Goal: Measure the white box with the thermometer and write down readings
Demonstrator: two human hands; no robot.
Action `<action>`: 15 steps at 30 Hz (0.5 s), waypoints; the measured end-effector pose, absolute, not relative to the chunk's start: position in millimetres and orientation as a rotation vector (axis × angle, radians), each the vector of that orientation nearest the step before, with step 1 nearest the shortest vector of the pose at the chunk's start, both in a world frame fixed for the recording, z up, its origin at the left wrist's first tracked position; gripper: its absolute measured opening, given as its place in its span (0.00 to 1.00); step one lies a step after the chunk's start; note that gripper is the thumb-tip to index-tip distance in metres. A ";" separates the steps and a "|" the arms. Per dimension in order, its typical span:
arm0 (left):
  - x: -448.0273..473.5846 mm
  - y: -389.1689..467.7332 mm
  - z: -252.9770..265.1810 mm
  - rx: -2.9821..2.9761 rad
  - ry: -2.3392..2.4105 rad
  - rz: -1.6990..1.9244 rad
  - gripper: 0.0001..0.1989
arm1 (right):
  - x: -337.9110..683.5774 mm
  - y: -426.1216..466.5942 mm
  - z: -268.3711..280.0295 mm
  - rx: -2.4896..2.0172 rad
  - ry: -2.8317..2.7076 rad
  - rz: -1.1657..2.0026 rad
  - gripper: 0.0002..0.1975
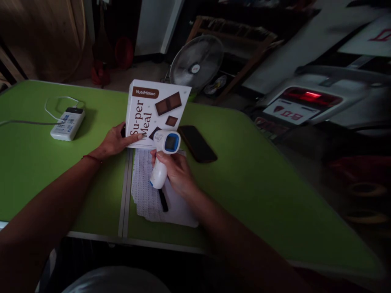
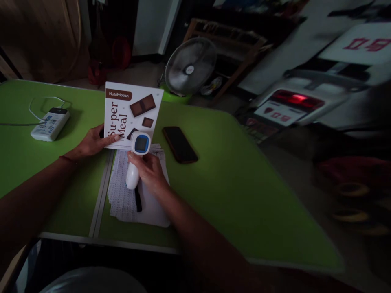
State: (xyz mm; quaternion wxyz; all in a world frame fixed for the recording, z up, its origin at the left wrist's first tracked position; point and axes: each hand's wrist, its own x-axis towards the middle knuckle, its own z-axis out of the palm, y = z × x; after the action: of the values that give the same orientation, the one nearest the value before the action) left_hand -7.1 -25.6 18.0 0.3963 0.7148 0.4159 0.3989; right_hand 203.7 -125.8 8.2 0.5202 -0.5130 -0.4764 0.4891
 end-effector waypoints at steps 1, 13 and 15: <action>-7.3 -25.3 17.9 1.806 1.052 1.011 0.32 | 203.3 -125.9 8.6 -1.211 -1.145 1.172 0.16; -7.8 -19.2 10.0 1.813 1.085 1.022 0.33 | 201.6 -127.0 10.6 -1.188 -1.138 1.159 0.16; -7.8 -20.2 11.2 1.809 1.086 1.009 0.33 | 201.4 -127.1 11.2 -1.187 -1.130 1.161 0.15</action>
State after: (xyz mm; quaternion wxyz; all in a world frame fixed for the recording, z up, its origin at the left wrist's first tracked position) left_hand -7.8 -20.2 11.2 0.3909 0.7120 0.4273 0.3971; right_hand 201.4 -127.1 11.2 0.5367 -0.4987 -0.4747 0.4877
